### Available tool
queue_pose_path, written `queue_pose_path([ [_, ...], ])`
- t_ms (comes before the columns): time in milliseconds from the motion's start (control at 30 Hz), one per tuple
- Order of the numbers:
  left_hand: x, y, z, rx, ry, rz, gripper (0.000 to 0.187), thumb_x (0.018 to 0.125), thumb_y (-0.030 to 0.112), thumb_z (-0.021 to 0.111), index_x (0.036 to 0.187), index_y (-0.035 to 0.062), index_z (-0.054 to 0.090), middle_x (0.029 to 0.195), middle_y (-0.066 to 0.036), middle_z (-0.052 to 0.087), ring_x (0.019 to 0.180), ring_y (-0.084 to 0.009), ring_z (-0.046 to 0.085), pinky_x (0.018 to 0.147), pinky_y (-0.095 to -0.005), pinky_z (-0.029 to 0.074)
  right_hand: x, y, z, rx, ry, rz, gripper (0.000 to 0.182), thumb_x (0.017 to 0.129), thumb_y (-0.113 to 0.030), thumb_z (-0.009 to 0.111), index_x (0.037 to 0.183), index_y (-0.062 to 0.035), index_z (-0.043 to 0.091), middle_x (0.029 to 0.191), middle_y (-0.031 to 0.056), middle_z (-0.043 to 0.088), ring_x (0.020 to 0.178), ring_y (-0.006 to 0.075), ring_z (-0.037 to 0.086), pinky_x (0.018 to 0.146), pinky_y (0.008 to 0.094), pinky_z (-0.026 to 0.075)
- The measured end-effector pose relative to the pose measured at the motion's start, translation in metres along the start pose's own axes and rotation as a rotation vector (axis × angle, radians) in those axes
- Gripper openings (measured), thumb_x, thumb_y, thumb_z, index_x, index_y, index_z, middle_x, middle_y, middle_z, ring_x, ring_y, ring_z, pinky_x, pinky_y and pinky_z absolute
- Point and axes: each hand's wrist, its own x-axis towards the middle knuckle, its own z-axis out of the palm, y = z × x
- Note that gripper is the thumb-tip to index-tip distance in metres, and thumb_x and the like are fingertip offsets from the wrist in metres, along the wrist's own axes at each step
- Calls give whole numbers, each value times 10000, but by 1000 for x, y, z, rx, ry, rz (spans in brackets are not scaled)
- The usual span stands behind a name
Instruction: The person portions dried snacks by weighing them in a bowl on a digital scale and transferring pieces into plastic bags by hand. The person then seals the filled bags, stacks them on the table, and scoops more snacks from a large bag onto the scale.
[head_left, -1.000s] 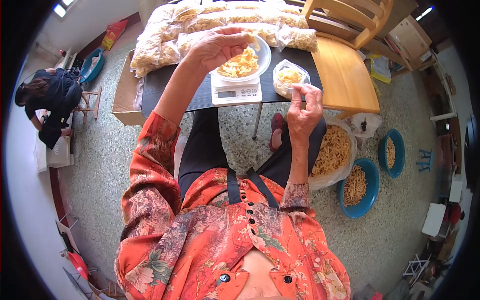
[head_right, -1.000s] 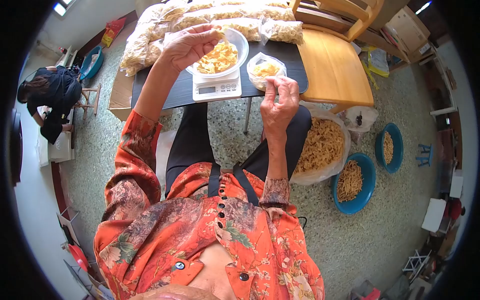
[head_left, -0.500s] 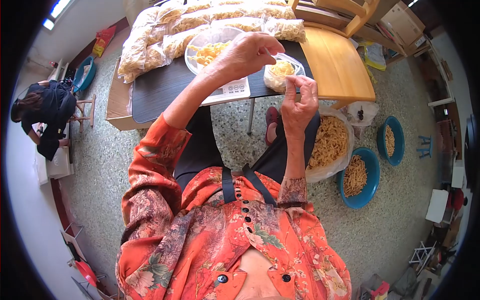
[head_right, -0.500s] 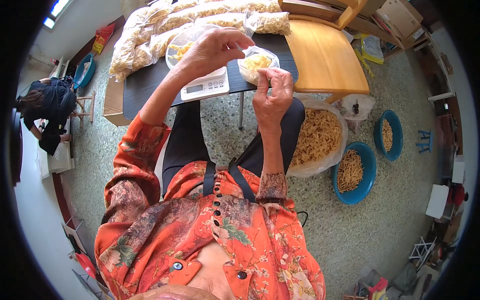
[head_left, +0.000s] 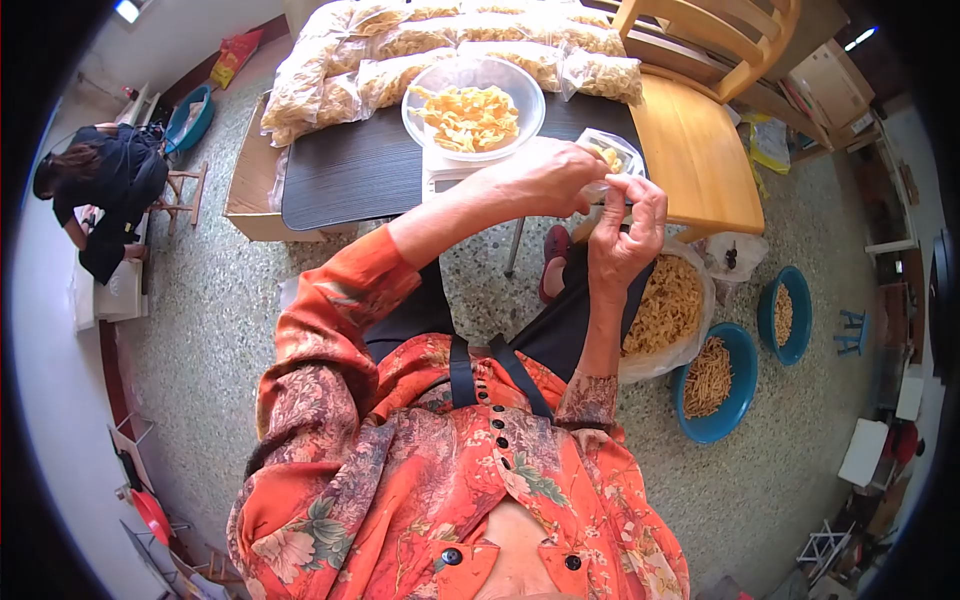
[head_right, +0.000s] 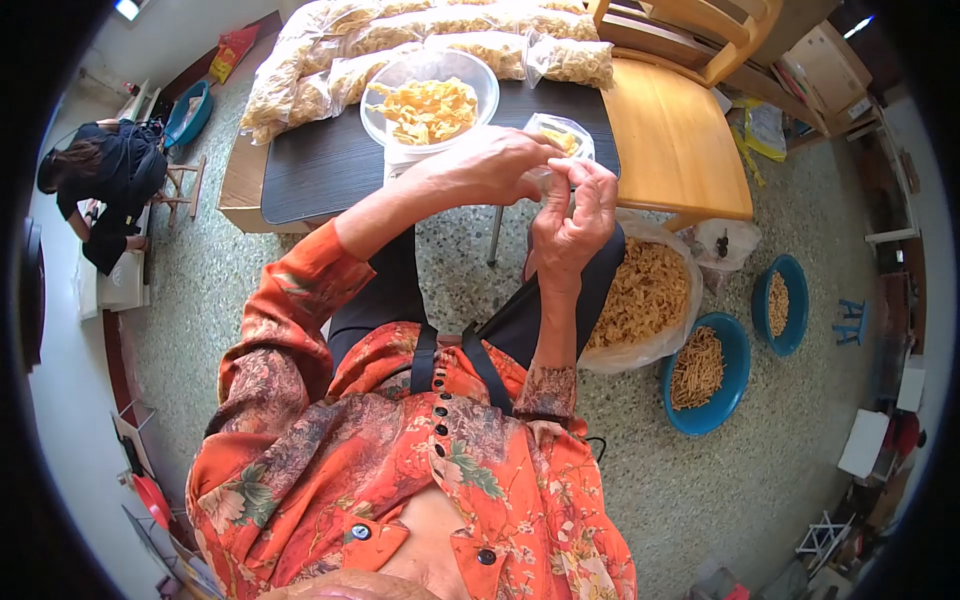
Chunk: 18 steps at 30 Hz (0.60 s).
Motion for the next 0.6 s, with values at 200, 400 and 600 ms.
queue_pose_path([
  [200,7,-7,4,-2,-33,32,454,773,141,756,1206,34,669,1209,-176,672,1072,-365,653,918,-440,520,0,5,0,-28,0,43,26,909,-26,682,934,-26,672,936,95,650,910,251,649,838,364,519],
  [400,-22,-14,-40,-455,127,57,412,800,36,747,1206,79,695,1315,-94,651,580,-139,673,573,-274,564,-1,5,2,-19,19,69,22,915,-38,681,925,-20,673,940,95,658,907,247,649,841,358,519],
  [600,-30,-93,-63,56,369,-143,117,831,125,724,901,32,712,784,-87,683,786,-201,687,733,-353,543,-2,4,3,-18,12,41,25,912,-37,685,920,-16,673,938,94,660,906,247,651,839,354,521],
])
